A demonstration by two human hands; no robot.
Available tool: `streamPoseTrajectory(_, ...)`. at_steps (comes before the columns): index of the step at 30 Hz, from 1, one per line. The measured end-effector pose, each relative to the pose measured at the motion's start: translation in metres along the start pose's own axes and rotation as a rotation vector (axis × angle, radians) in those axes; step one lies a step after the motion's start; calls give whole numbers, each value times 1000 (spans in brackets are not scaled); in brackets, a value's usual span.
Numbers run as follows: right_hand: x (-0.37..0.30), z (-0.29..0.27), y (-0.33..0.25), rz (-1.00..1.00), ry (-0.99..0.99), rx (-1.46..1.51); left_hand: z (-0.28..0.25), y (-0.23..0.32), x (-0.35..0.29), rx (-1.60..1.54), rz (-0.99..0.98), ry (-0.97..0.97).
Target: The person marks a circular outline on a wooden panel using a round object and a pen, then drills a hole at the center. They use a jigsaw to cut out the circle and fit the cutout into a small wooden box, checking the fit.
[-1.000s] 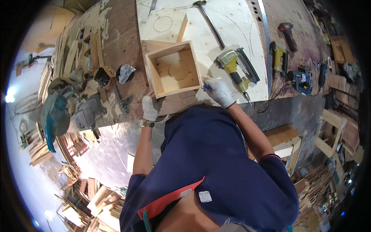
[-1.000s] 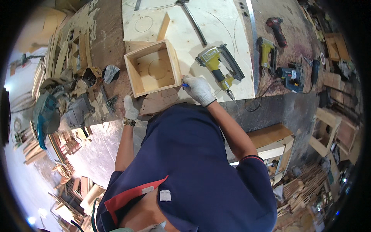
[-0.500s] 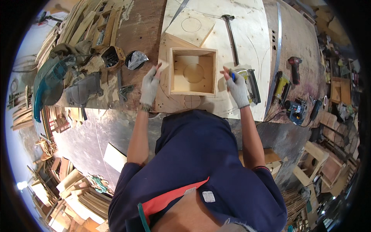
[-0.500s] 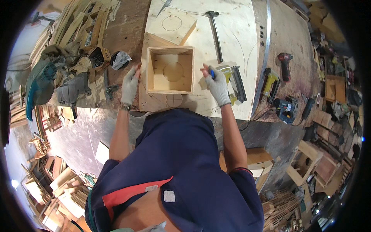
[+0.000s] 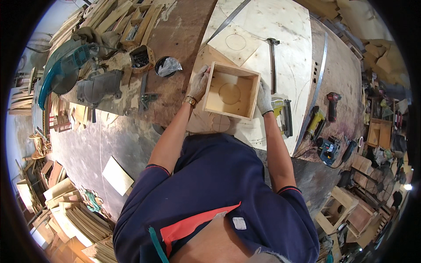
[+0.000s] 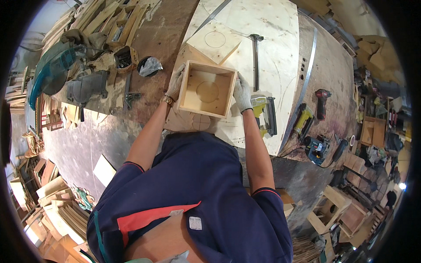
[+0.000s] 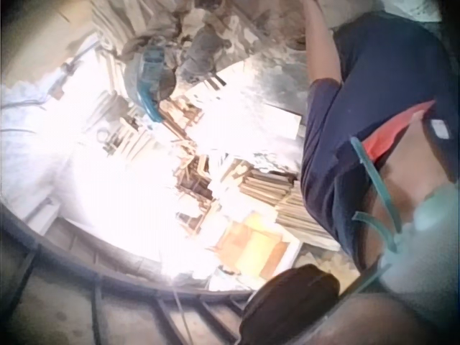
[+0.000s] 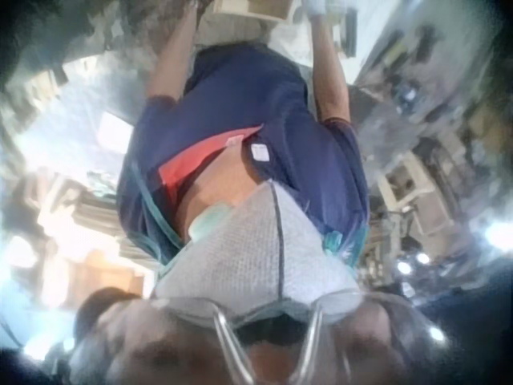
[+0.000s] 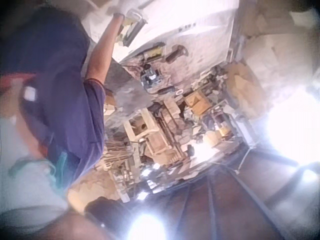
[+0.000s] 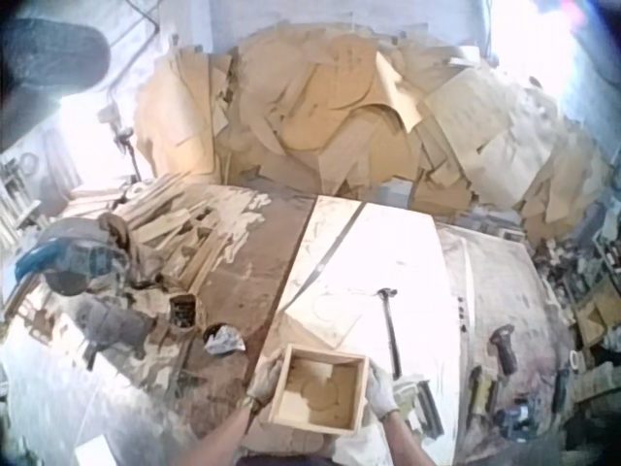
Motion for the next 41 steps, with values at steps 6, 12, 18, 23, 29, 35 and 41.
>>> streamPoseTrajectory(6,-11,-27,-17,103,163,-181,-11,39,-4,130,-66,78)
streamPoseTrajectory(12,-55,-47,-171,-347,306,231,14,165,0,663,44,93)
streamPoseTrajectory(18,-51,10,-194,-226,-174,-187,42,174,16,970,251,119)
streamPoseTrajectory(23,-31,38,-169,-113,-478,-653,48,168,17,1001,237,80)
streamPoseTrajectory(29,-12,59,-164,-55,-616,-985,47,160,17,995,168,58)
streamPoseTrajectory(35,-1,68,-153,-114,-701,-1056,46,154,21,1013,156,67)
streamPoseTrajectory(41,4,68,-142,-160,-759,-1121,48,156,21,1120,47,-4)
Point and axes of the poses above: each hand's wrist, its own x-axis towards the middle knuckle, its own z-axis out of the palm, y = z × x, the point moved 4 cm from there along x, towards the middle knuckle, and after that the axes turned 12 degrees about -y, right-handed, at the moved point
